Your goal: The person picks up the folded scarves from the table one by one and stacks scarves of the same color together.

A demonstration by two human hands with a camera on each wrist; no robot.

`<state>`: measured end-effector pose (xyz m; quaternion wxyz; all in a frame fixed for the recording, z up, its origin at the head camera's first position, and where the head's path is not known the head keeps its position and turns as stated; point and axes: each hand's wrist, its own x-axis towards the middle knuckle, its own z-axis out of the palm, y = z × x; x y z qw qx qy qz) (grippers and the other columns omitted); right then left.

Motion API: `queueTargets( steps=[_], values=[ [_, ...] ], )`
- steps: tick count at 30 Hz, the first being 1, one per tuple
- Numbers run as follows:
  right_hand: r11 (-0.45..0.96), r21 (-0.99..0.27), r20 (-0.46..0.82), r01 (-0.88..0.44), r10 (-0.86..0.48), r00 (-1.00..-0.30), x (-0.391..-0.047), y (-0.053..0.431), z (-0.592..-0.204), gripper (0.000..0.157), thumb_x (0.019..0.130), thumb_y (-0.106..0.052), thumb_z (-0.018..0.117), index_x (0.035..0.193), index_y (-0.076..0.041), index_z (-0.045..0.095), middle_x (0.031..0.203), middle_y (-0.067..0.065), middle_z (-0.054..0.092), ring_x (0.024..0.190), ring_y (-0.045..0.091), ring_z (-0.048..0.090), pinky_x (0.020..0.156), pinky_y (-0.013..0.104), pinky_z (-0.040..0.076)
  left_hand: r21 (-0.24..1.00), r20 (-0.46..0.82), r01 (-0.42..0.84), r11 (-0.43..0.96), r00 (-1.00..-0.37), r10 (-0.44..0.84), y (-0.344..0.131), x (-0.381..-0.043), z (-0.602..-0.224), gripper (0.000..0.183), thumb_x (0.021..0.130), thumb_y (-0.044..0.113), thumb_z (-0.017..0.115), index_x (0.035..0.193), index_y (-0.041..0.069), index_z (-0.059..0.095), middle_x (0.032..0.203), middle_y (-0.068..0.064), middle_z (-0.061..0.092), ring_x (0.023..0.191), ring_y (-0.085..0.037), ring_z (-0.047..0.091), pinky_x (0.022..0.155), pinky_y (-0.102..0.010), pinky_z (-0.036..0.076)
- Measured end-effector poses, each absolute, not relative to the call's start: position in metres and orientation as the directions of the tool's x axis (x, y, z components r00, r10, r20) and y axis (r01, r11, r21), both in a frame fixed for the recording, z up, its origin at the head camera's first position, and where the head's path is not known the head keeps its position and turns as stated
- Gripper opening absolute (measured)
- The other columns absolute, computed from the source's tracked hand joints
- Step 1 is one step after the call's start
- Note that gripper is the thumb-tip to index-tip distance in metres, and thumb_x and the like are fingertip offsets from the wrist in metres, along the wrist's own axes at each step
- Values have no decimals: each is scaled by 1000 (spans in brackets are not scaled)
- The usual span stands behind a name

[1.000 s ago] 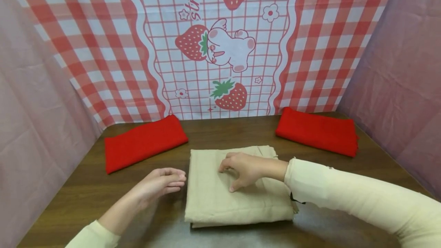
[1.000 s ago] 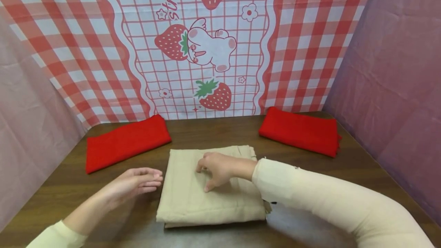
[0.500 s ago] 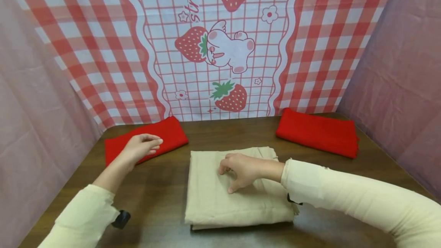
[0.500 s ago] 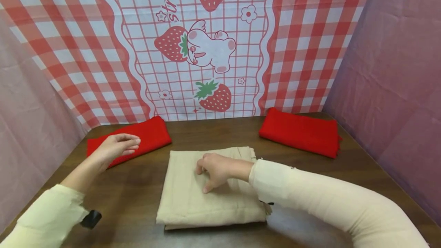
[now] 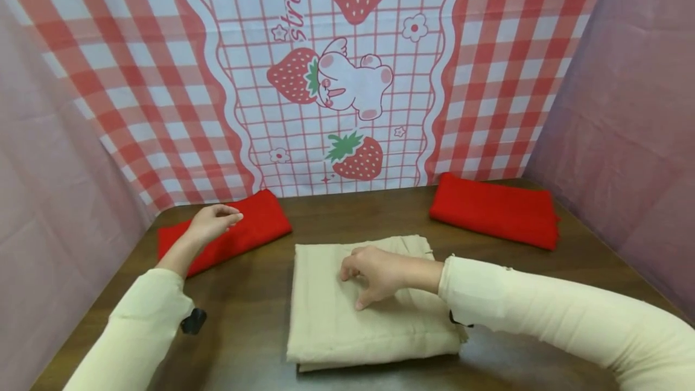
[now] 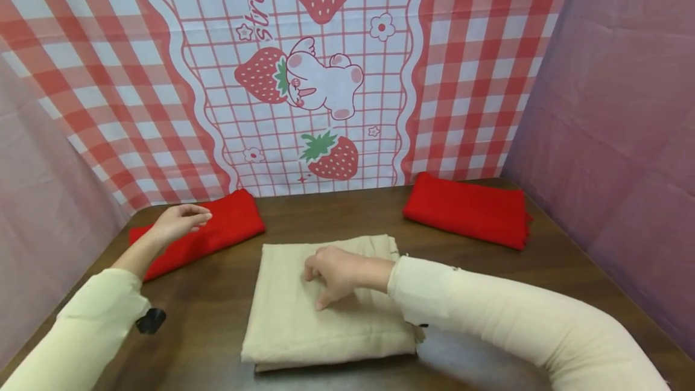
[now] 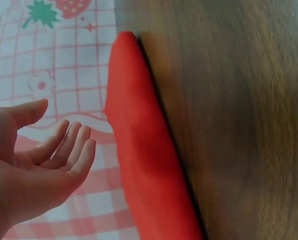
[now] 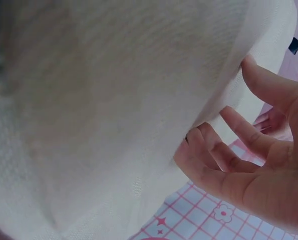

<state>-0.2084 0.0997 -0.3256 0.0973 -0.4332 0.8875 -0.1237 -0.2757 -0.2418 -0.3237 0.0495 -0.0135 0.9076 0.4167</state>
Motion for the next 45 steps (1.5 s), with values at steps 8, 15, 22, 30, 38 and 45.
queueTargets(
  steps=[8,15,22,30,38,45],
  values=[
    [604,-276,-87,-748,-791,-606,-207,91,-323,43,71,-20,85,105,-5,64,97,8,63,91,18,60,75,20,49,527,-20,4,850,-1000,18,-265,-285,-336,41,94,23,55,118,-10,57,119,-30,59,110,-43,53,94,-50,46],
    [611,-291,-109,-736,-786,-609,-204,90,-324,41,71,-19,85,104,-6,64,95,7,63,86,13,58,73,19,47,502,-79,-45,864,-997,-6,-277,-285,-345,40,94,22,56,115,-11,60,115,-30,60,104,-41,54,86,-46,50],
    [597,-297,-85,-745,-794,-602,-203,94,-326,39,70,-18,86,101,-7,66,93,5,65,85,13,59,73,18,48,419,-108,27,907,-991,79,-277,-286,-351,36,91,19,60,111,-12,63,111,-29,63,102,-42,56,88,-49,51],
    [573,-250,-68,-780,-814,-576,-201,95,-326,40,69,-20,87,101,-7,67,97,5,68,88,12,62,76,18,49,281,-59,147,949,-984,170,-264,-288,-354,25,82,11,68,92,-12,66,90,-25,67,84,-35,61,80,-47,53],
    [582,-181,-70,-793,-812,-580,-201,99,-326,41,68,-22,87,99,-7,64,84,2,60,72,4,42,65,16,41,186,-61,163,969,-982,177,-252,-304,-353,18,81,11,71,78,-5,64,76,-16,64,73,-27,56,71,-40,53],
    [594,-137,-93,-793,-804,-587,-199,103,-328,45,68,-23,87,102,-7,64,82,-1,57,70,4,39,63,16,40,158,-55,154,975,-985,165,-251,-304,-353,18,81,13,71,73,0,62,72,-13,63,71,-26,56,69,-39,51]
  ],
)
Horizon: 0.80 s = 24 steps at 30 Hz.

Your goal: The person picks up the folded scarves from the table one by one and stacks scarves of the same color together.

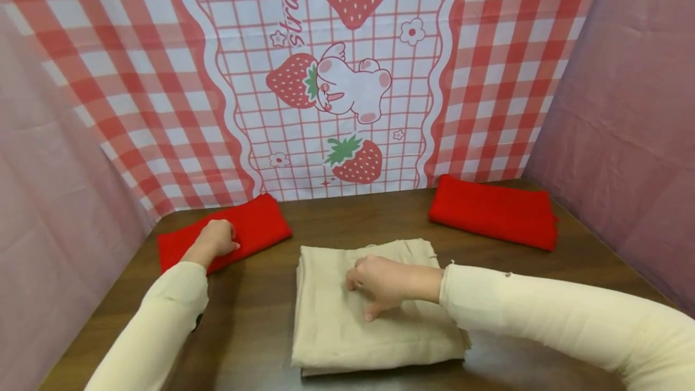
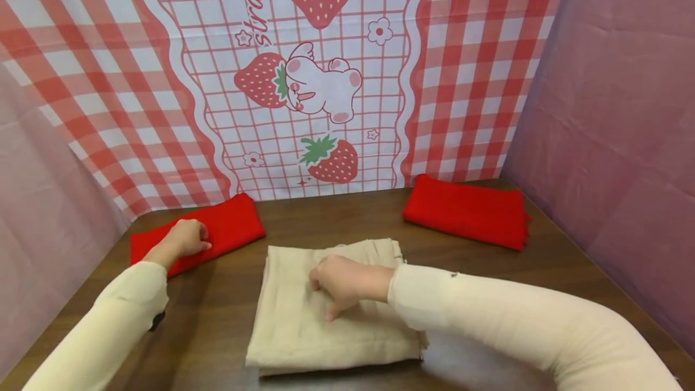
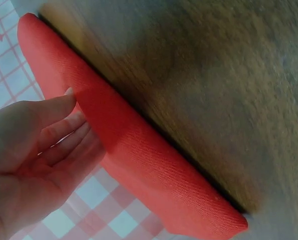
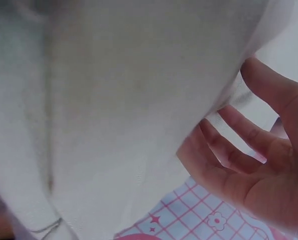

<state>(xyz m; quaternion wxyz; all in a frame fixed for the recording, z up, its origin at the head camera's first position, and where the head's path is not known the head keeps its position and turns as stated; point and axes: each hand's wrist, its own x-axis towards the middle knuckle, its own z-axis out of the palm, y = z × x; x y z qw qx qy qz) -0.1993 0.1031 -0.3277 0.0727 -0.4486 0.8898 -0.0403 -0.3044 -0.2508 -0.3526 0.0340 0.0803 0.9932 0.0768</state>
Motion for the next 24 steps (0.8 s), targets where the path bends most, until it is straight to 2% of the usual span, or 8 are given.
queueTargets(
  steps=[6,15,24],
  values=[
    [608,-119,-98,-785,-794,-600,-198,106,-329,47,69,-24,86,107,-6,64,92,3,62,76,6,48,71,19,47,162,-45,142,976,-987,152,-250,-302,-351,19,81,12,71,71,0,61,70,-12,61,70,-26,55,67,-38,50],
    [624,-143,-96,-768,-781,-617,-196,121,-330,47,69,-21,87,107,-7,64,93,2,61,78,6,49,72,21,48,180,-59,137,974,-987,150,-252,-304,-353,19,82,15,72,74,1,63,73,-12,62,72,-25,55,68,-38,50],
    [609,-140,16,-780,-787,-617,-193,144,-338,52,61,-15,89,106,-6,65,93,4,60,79,7,52,74,23,51,190,-48,148,971,-986,159,-262,-315,-362,18,80,17,75,73,4,64,73,-11,63,72,-25,57,67,-36,51]
  ],
)
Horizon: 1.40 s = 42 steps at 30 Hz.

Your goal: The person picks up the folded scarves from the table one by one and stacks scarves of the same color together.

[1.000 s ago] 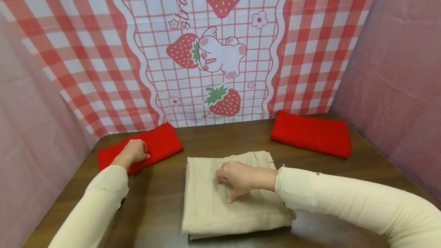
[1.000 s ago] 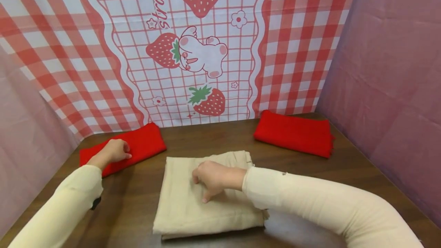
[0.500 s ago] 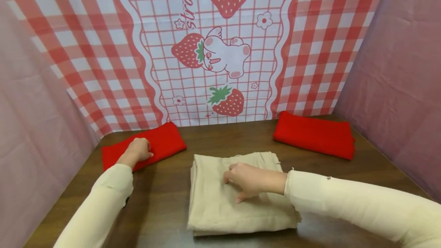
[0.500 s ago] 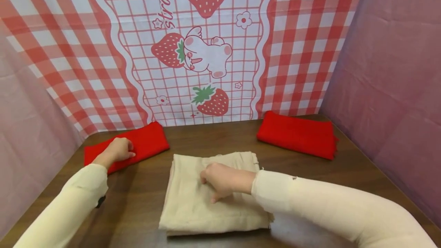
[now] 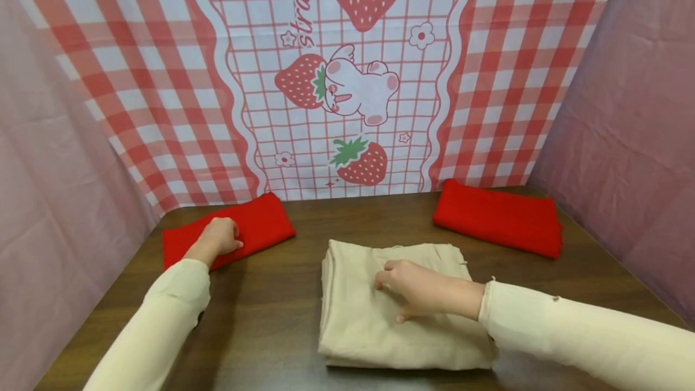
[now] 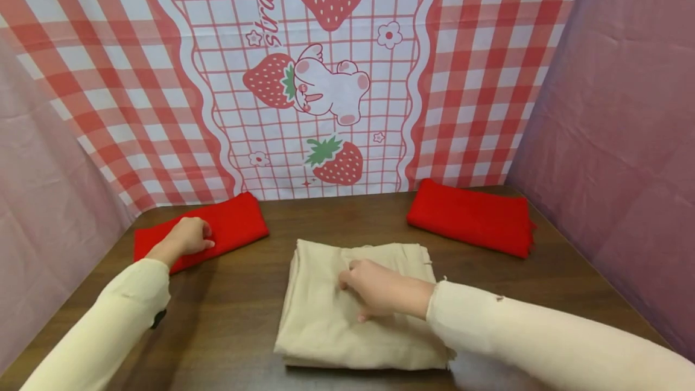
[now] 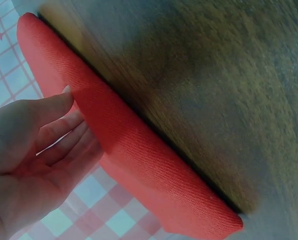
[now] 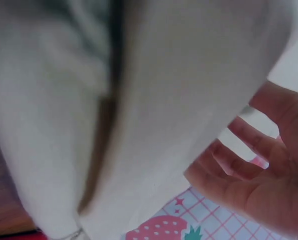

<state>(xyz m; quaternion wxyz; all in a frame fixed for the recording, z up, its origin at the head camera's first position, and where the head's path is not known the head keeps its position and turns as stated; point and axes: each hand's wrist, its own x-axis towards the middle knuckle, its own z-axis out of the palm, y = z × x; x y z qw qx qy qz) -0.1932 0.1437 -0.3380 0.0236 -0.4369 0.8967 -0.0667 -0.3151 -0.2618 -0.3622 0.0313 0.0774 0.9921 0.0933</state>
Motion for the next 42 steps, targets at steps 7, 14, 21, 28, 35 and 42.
queueTargets(
  steps=[7,14,21,28,35,42],
  values=[
    [622,-124,56,-773,-774,-631,-189,153,-341,57,57,-11,91,107,-7,65,92,3,58,79,9,53,72,24,51,180,-56,124,976,-989,136,-254,-306,-354,18,82,15,72,81,-2,66,79,-15,65,77,-29,58,73,-42,53],
    [626,-122,67,-770,-769,-636,-189,171,-341,57,55,-9,91,106,-8,65,94,3,60,83,12,56,76,28,53,190,-72,114,975,-989,129,-254,-308,-356,18,83,15,70,82,-3,65,81,-16,64,77,-28,57,73,-41,53],
    [637,-159,36,-755,-760,-649,-189,186,-340,55,61,-12,89,109,-9,64,100,4,60,87,12,57,79,29,53,170,-57,133,976,-988,144,-256,-305,-353,18,83,15,71,77,-1,64,78,-14,64,76,-28,57,72,-41,52],
    [641,-172,18,-748,-757,-653,-187,198,-339,54,63,-11,88,112,-11,63,105,2,60,95,16,59,82,33,53,173,-57,137,975,-987,149,-254,-305,-355,19,83,15,70,83,-4,65,84,-18,66,80,-30,59,77,-44,54],
    [652,-157,-7,-742,-752,-659,-186,212,-340,56,65,-12,87,114,-14,61,108,0,59,98,16,58,84,33,53,195,-83,101,976,-989,119,-252,-307,-354,19,83,15,71,84,-3,66,86,-18,65,80,-29,58,76,-43,54],
    [661,-146,-18,-736,-746,-666,-187,226,-338,56,65,-14,87,115,-16,60,109,-2,58,100,16,57,84,35,53,200,-96,87,976,-989,108,-254,-310,-352,20,84,16,71,87,-4,66,87,-19,65,81,-29,58,76,-42,54]
  ],
)
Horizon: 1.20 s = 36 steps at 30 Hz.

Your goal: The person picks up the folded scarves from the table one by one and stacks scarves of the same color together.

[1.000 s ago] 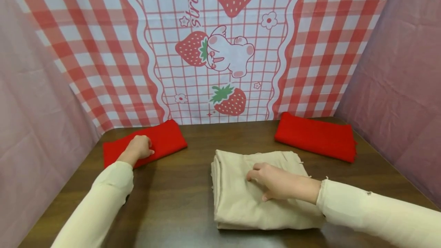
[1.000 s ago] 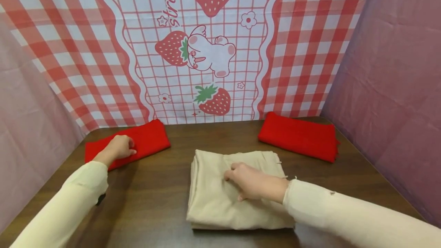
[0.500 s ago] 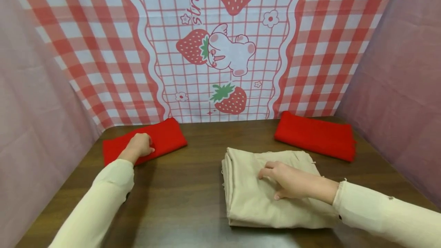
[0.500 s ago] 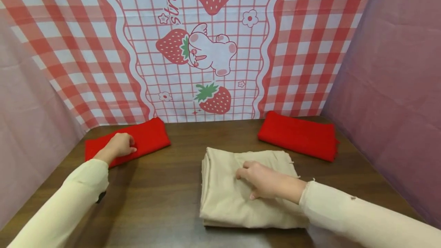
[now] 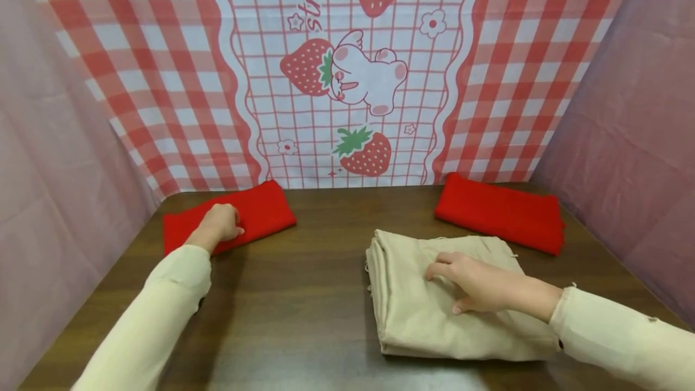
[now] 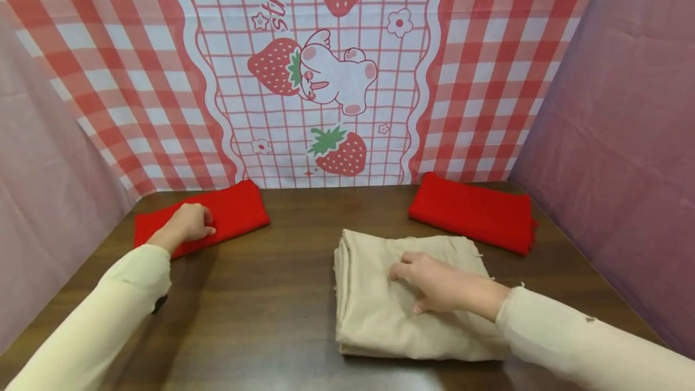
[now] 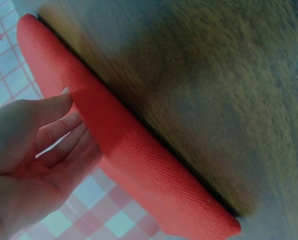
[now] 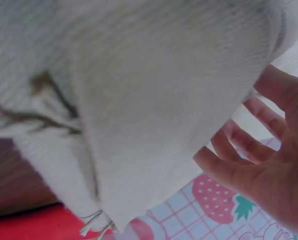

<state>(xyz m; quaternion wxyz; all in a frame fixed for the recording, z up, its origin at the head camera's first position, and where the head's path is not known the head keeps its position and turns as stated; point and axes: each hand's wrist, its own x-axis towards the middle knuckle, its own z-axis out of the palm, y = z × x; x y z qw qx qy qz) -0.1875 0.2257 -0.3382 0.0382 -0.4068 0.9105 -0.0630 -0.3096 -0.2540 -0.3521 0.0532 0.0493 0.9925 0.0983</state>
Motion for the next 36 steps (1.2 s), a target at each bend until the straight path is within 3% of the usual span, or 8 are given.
queueTargets(
  steps=[14,36],
  values=[
    [638,-74,36,-766,-766,-642,-184,253,-341,59,61,-16,88,112,-18,58,105,-4,57,95,15,57,82,36,52,187,-92,85,979,-990,103,-255,-310,-351,20,84,16,70,85,-3,64,87,-18,64,81,-30,58,78,-44,54],
    [648,-54,9,-760,-761,-649,-177,284,-343,60,61,-20,89,111,-21,55,107,-7,54,97,13,56,81,34,53,198,-95,74,977,-991,94,-255,-306,-352,22,83,16,72,88,-4,63,88,-18,64,81,-29,58,77,-43,54]
  ],
)
